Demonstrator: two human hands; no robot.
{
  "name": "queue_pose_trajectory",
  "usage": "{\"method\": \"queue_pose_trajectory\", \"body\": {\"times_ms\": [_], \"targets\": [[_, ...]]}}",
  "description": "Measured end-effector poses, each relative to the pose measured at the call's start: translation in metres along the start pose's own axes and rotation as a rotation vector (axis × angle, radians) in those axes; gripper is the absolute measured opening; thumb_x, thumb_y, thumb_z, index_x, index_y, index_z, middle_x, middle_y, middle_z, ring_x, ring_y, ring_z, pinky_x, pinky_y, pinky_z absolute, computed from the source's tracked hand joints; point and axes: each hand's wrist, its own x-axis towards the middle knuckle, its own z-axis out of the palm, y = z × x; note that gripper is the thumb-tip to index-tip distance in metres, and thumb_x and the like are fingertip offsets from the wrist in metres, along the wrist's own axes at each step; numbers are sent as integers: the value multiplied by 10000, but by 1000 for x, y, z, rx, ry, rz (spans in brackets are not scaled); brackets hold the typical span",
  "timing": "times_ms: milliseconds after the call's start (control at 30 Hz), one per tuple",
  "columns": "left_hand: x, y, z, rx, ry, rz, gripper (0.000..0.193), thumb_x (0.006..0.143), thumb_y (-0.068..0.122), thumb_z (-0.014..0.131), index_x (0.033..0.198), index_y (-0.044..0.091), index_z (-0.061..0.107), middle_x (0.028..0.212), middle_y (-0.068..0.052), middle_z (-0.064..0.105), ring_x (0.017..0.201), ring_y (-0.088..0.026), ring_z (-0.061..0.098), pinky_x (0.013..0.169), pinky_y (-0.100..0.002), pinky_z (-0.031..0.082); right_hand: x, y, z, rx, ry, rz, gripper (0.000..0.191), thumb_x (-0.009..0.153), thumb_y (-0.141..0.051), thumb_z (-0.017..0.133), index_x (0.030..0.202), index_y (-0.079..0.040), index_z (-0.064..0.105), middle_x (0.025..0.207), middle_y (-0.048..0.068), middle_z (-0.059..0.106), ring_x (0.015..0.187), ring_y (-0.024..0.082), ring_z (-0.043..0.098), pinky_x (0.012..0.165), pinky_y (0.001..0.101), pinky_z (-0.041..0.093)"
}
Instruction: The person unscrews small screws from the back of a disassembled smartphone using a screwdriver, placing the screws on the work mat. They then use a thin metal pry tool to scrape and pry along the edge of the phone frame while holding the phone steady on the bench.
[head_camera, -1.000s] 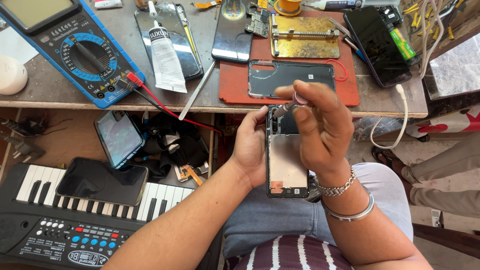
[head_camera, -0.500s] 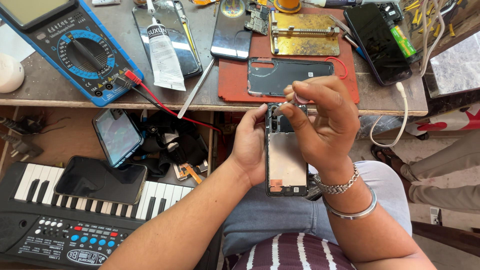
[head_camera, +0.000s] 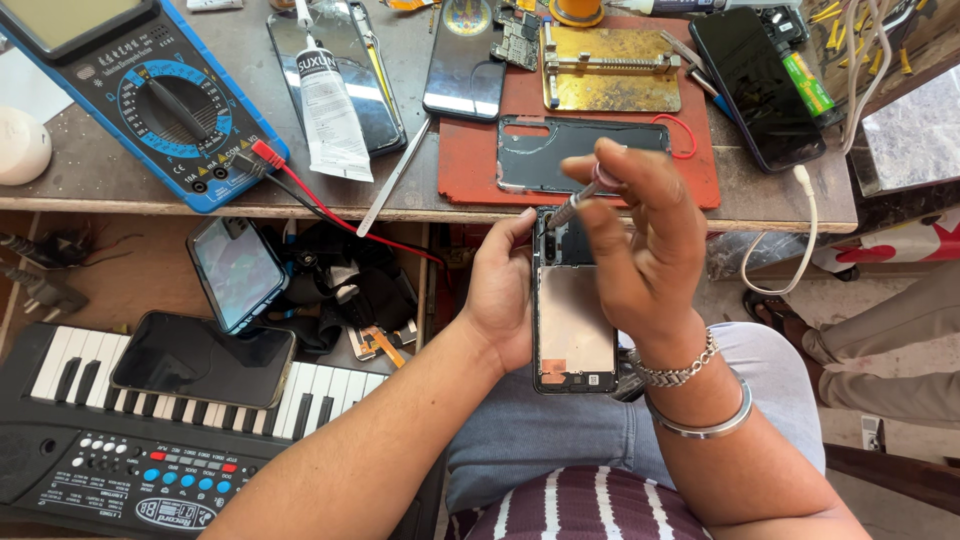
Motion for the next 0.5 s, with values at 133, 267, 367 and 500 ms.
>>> {"method": "queue_pose_trajectory", "body": {"times_ms": [133, 267, 367, 500], "targets": [[-1, 0, 3, 10, -40, -10, 690, 1048, 503, 330, 1400, -49, 546, 1379, -235, 606, 1279, -350, 592, 1149, -505, 430, 0, 2, -1, -1, -5, 18, 518, 1042, 11, 751, 1478, -50, 477, 1254, 76, 562, 1137, 171, 665, 979, 296, 587], [-1, 1, 5, -7, -25, -32, 724, 1028, 524, 329, 1401, -61, 538, 1387, -232, 600, 1286, -344, 590, 1153, -493, 420, 0, -1, -5, 63, -102, 67, 568, 1030, 108, 631, 1515, -58, 385, 1330, 128, 588, 1244, 215, 662, 1039, 338, 573], [0, 0, 6, -3, 1, -37, 711, 1018, 537, 339, 1394, -36, 528, 1353, -222, 606, 1265, -345, 589, 1138, -498, 422, 5, 2, -4, -53, -113, 50, 799, 938, 104, 759, 1571, -91, 314, 1296, 137, 611, 1192, 204, 666, 1020, 345, 605], [0, -1, 5, -5, 1, 4, 651, 1039, 494, 351, 1434, 0, 504, 1360, -200, 611, 1295, -322, 580, 1157, -485, 420, 6, 2, -8, 54, -205, 98, 860, 1008, 173, 667, 1658, -163, 214, 1266, 165, 675, 1107, 193, 728, 965, 311, 640]]}}
